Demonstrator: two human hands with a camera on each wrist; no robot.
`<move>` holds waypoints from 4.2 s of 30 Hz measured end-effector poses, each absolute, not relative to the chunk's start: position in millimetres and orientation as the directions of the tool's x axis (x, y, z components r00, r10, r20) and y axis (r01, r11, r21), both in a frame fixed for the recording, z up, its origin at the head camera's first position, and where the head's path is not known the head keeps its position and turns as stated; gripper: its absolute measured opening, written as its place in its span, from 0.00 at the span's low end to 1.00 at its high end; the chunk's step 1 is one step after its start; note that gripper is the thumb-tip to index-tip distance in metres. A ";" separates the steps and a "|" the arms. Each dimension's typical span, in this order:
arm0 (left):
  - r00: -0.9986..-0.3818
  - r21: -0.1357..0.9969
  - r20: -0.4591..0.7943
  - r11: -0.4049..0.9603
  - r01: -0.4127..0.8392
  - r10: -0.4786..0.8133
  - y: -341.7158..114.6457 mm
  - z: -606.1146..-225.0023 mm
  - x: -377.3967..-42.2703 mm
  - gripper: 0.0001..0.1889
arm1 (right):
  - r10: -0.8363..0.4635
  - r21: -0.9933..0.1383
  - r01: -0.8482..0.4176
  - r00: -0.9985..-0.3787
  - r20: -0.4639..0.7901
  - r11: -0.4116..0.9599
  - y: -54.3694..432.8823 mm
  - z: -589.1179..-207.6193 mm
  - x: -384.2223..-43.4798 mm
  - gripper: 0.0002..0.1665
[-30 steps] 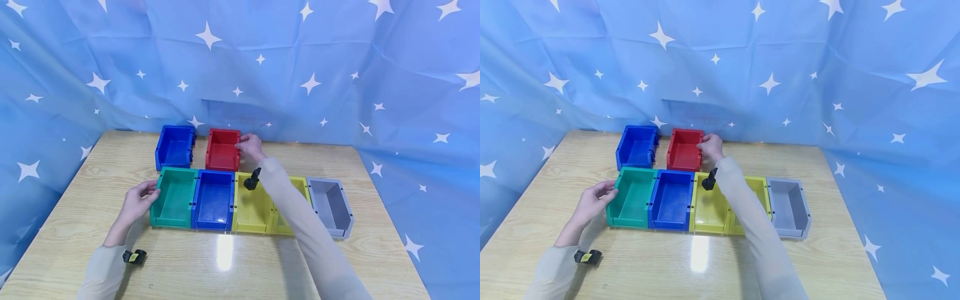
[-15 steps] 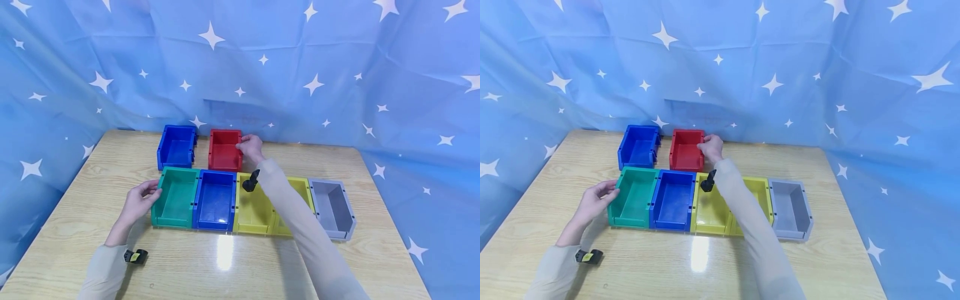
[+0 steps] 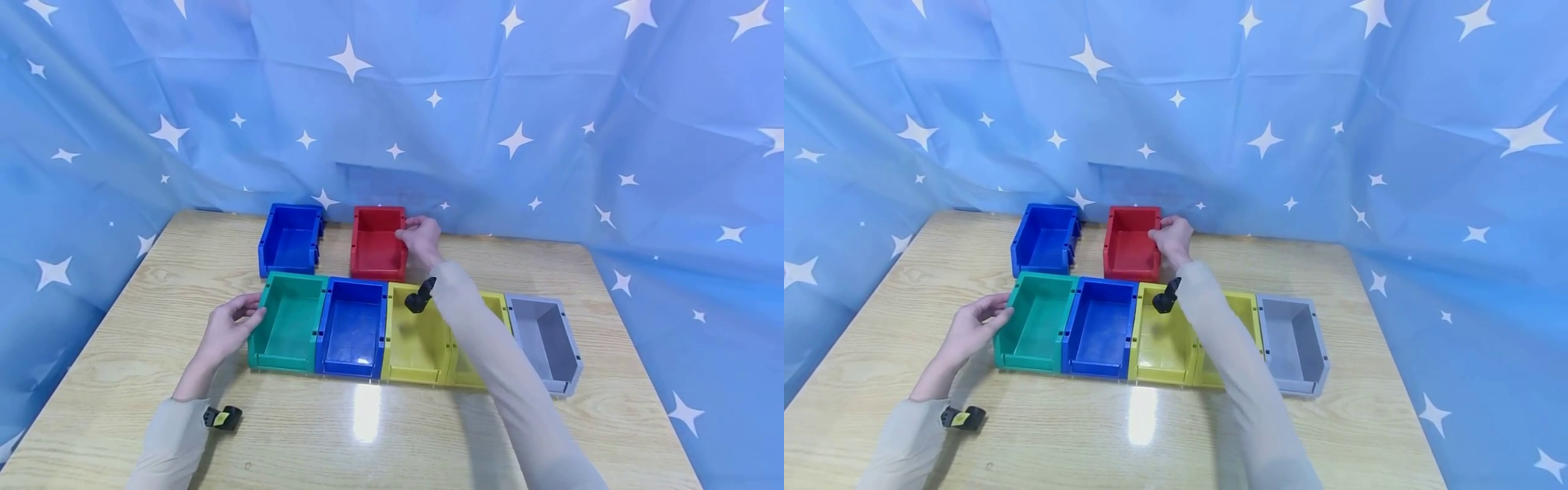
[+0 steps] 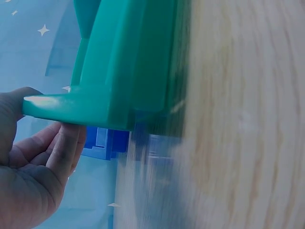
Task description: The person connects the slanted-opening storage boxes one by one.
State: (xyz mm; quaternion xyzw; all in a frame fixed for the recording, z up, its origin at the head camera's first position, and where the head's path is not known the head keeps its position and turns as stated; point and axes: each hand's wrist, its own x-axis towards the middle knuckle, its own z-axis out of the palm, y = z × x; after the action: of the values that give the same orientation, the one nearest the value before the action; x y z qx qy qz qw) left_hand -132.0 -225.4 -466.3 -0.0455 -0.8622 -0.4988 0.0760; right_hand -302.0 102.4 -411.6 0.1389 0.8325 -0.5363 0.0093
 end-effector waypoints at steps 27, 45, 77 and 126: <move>-0.969 0.812 0.244 0.541 0.221 0.029 -223.8 -458.5 -130.4 0.12 | 0.226 -0.914 0.178 -0.969 -0.100 0.363 193.0 -349.4 -268.8 0.19; -0.974 0.755 0.224 0.637 0.159 -0.022 -262.3 -454.5 -121.2 0.14 | 0.176 -0.907 0.069 -0.984 0.006 0.415 237.5 -333.8 -227.6 0.20; -0.977 0.785 0.210 0.602 0.144 -0.041 -272.7 -456.2 -121.6 0.15 | 0.225 -0.814 0.169 -0.973 -0.049 0.555 405.0 -331.9 -128.3 0.10; -0.996 0.793 0.085 0.607 0.044 -0.038 -343.2 -507.2 -135.8 0.36 | 0.164 -0.871 0.135 -0.984 -0.063 0.473 411.7 -376.3 -109.6 0.14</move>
State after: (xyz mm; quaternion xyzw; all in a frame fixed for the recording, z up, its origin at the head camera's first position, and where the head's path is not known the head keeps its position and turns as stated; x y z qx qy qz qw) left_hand -135.8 -343.2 -507.2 -0.0016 -0.8953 -0.4431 0.0466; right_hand -109.6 411.7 -376.3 0.0871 0.8580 -0.5059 -0.0146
